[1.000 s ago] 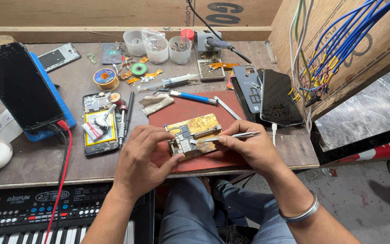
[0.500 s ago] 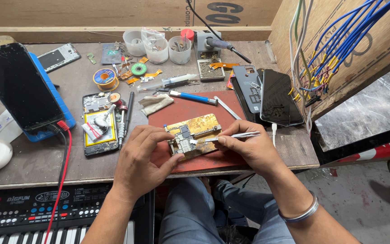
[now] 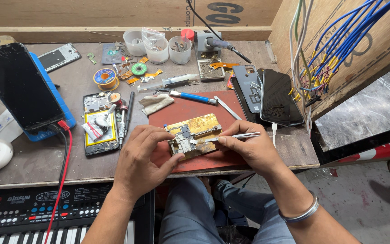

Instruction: The person uses tweezers to manipulate small components on a circuit board clamped to a workbench. They repeatedly probe and adjust tiny parts while holding the board steady with the other hand. The work continues without visible completion of the repair.

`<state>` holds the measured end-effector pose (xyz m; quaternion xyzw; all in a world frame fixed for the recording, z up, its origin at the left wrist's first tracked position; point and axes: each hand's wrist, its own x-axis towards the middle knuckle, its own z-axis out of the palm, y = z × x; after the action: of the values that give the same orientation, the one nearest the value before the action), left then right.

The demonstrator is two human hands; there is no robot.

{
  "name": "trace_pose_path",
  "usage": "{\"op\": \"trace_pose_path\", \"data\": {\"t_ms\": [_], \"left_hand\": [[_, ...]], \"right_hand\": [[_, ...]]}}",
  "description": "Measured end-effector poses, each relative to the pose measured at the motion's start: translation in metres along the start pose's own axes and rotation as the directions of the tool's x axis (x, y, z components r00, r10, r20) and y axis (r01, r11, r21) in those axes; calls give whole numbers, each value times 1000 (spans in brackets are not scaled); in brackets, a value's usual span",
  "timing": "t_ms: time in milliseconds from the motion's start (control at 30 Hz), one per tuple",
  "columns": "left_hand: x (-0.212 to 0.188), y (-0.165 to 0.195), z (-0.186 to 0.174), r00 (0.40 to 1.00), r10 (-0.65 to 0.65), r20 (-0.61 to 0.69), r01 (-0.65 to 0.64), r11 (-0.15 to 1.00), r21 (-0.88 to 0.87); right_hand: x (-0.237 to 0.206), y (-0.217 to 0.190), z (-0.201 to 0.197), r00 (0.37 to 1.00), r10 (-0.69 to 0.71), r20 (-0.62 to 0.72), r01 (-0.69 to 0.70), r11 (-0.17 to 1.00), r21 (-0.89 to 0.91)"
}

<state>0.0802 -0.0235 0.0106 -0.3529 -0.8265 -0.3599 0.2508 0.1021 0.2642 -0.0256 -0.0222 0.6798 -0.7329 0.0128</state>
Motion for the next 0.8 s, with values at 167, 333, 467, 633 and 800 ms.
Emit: {"op": "trace_pose_path", "data": {"t_ms": [167,333,467,633,800], "left_hand": [[0,0,0,1000,1,-2,-1,1000,-2],[0,0,-1,1000,2,2,-2,1000,2],[0,0,-1,1000,-5,7,5,1000,2],[0,0,-1,1000,-1,5,1,1000,3],[0,0,-1,1000,3,-1,-3,1000,-5]], "right_hand": [[0,0,1,1000,-3,-7,3,1000,17],[0,-1,1,1000,2,5,-2,1000,16],[0,-1,1,1000,-5,3,5,1000,9],[1,0,0,1000,-10,10,10,999,33],[0,0,0,1000,-17,22,17,999,36]]}}
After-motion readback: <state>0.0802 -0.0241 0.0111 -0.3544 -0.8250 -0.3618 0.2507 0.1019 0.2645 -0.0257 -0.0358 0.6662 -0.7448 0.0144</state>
